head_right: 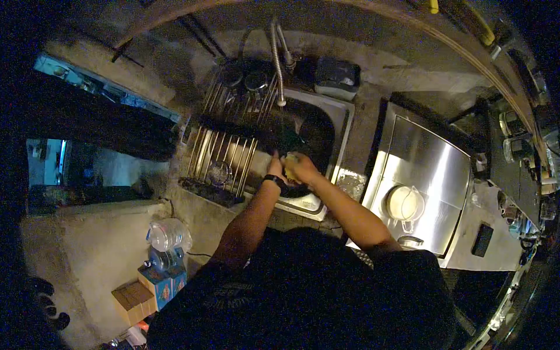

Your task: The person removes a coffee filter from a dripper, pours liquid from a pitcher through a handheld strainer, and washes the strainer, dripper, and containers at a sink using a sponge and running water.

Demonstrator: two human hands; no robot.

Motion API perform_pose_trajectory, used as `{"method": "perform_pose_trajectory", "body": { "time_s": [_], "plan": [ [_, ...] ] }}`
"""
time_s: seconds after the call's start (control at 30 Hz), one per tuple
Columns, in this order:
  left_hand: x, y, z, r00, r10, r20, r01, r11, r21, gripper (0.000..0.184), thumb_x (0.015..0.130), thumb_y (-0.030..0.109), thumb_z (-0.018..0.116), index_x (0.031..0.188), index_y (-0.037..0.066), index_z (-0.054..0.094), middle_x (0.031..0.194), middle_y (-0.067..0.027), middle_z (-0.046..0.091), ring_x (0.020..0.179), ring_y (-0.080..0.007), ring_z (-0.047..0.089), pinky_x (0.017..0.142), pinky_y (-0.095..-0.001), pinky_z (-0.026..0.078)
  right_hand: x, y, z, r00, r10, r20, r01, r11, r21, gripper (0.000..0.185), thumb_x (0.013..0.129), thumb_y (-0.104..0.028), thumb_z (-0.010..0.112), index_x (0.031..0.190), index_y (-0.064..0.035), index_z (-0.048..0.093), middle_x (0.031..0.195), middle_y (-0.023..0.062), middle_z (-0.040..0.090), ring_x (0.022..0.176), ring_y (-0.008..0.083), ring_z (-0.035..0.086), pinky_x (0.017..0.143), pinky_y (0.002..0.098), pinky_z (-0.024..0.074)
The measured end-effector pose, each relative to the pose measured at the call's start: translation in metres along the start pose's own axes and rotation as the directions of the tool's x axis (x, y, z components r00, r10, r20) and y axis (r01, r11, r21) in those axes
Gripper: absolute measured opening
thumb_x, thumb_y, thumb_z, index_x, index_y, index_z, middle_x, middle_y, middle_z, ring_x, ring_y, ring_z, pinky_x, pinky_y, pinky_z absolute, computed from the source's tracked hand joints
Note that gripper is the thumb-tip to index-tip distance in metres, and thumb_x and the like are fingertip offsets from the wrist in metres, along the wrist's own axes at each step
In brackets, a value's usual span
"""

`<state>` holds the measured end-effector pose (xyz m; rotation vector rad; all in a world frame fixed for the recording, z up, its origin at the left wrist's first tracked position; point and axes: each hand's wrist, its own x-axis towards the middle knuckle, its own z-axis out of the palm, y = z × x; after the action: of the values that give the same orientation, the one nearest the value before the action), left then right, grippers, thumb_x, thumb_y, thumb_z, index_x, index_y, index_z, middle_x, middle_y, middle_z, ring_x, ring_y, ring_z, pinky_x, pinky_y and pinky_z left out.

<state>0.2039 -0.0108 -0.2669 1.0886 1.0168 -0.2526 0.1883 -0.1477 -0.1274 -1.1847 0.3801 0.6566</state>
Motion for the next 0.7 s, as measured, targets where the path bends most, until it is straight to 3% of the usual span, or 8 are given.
{"method": "perform_pose_trajectory", "body": {
  "time_s": [0.07, 0.13, 0.3, 0.33, 0.4, 0.5, 0.63, 0.7],
  "plan": [
    [0.009, -0.007, -0.002, 0.997, 0.064, 0.033, -0.068, 0.986, 0.153, 0.056, 0.083, 0.054, 0.057, 0.106, 0.004, 0.066, 0.102, -0.0138, 0.067, 0.086, -0.0338, 0.063, 0.072, -0.0488, 0.051, 0.006, 0.009, -0.011, 0.977, -0.215, 0.015, 0.179, 0.77, -0.613, 0.032, 0.084, -0.03, 0.064, 0.093, 0.0005, 0.066, 0.083, 0.0215, 0.068, 0.071, 0.0413, 0.063, 0.063, 0.0451, 0.0509],
    [0.016, -0.008, -0.014, 0.988, 0.128, 0.083, -0.147, 0.945, 0.293, 0.055, 0.083, 0.051, 0.057, 0.108, 0.003, 0.066, 0.102, -0.0154, 0.067, 0.086, -0.0346, 0.063, 0.072, -0.049, 0.051, 0.018, 0.012, -0.023, 0.913, -0.372, 0.169, 0.249, 0.178, -0.952, 0.033, 0.086, -0.032, 0.064, 0.091, -0.0005, 0.067, 0.079, 0.018, 0.068, 0.066, 0.0363, 0.063, 0.06, 0.0412, 0.0508],
    [0.035, -0.023, -0.023, 0.943, 0.239, 0.231, -0.331, 0.731, 0.597, 0.053, 0.084, 0.046, 0.058, 0.113, 0.002, 0.065, 0.104, -0.0194, 0.068, 0.086, -0.0366, 0.064, 0.073, -0.0494, 0.051, 0.027, -0.006, -0.027, 0.897, -0.012, 0.442, 0.437, -0.124, -0.891, 0.035, 0.088, -0.038, 0.063, 0.088, -0.0036, 0.067, 0.079, 0.0126, 0.069, 0.062, 0.0284, 0.062, 0.058, 0.0353, 0.0501],
    [0.041, -0.024, -0.023, 0.932, 0.251, 0.26, -0.361, 0.675, 0.644, 0.053, 0.084, 0.044, 0.058, 0.114, 0.001, 0.065, 0.104, -0.0202, 0.068, 0.087, -0.037, 0.065, 0.074, -0.0495, 0.051, 0.035, -0.001, -0.03, 0.895, -0.003, 0.445, 0.442, -0.124, -0.889, 0.035, 0.088, -0.038, 0.063, 0.088, -0.0036, 0.067, 0.079, 0.0126, 0.069, 0.062, 0.0284, 0.062, 0.058, 0.0353, 0.0501],
    [0.054, -0.026, -0.024, 0.91, 0.261, 0.323, -0.415, 0.549, 0.725, 0.053, 0.084, 0.042, 0.058, 0.116, 0.001, 0.065, 0.105, -0.0218, 0.068, 0.087, -0.0378, 0.065, 0.074, -0.0496, 0.051, 0.072, -0.005, -0.03, 0.851, -0.203, 0.484, 0.523, 0.241, -0.818, 0.033, 0.086, -0.036, 0.066, 0.093, -0.003, 0.067, 0.081, 0.0125, 0.07, 0.063, 0.0264, 0.063, 0.057, 0.0338, 0.0509],
    [0.043, -0.018, -0.02, 0.884, 0.254, 0.393, -0.467, 0.41, 0.784, 0.052, 0.084, 0.04, 0.058, 0.118, 0.0, 0.065, 0.106, -0.0234, 0.069, 0.087, -0.0386, 0.066, 0.075, -0.0498, 0.052, 0.106, -0.001, -0.061, 0.795, -0.489, 0.358, 0.607, 0.654, -0.452, 0.034, 0.083, -0.032, 0.07, 0.1, -0.0022, 0.068, 0.084, 0.0125, 0.071, 0.065, 0.0235, 0.065, 0.055, 0.0317, 0.052],
    [-0.042, 0.058, 0.024, 0.877, 0.077, 0.474, -0.442, -0.259, 0.859, 0.041, 0.089, 0.032, 0.058, 0.119, 0.005, 0.067, 0.111, -0.0189, 0.067, 0.088, -0.0351, 0.065, 0.071, -0.0534, 0.05, 0.15, 0.009, -0.1, 0.757, -0.653, -0.029, 0.637, 0.726, 0.26, 0.04, 0.079, -0.026, 0.076, 0.109, -0.0012, 0.069, 0.088, 0.0124, 0.072, 0.068, 0.0197, 0.067, 0.052, 0.0288, 0.0535],
    [-0.036, 0.059, 0.031, 0.878, 0.076, 0.472, -0.445, -0.233, 0.865, 0.04, 0.089, 0.031, 0.058, 0.118, 0.005, 0.067, 0.11, -0.0184, 0.067, 0.088, -0.0351, 0.065, 0.07, -0.053, 0.05, 0.147, 0.006, -0.093, 0.799, -0.598, 0.058, 0.549, 0.766, 0.335, 0.044, 0.084, -0.03, 0.07, 0.118, -0.0025, 0.063, 0.099, 0.0132, 0.068, 0.081, 0.0208, 0.064, 0.065, 0.0299, 0.0504]
  ]
}}
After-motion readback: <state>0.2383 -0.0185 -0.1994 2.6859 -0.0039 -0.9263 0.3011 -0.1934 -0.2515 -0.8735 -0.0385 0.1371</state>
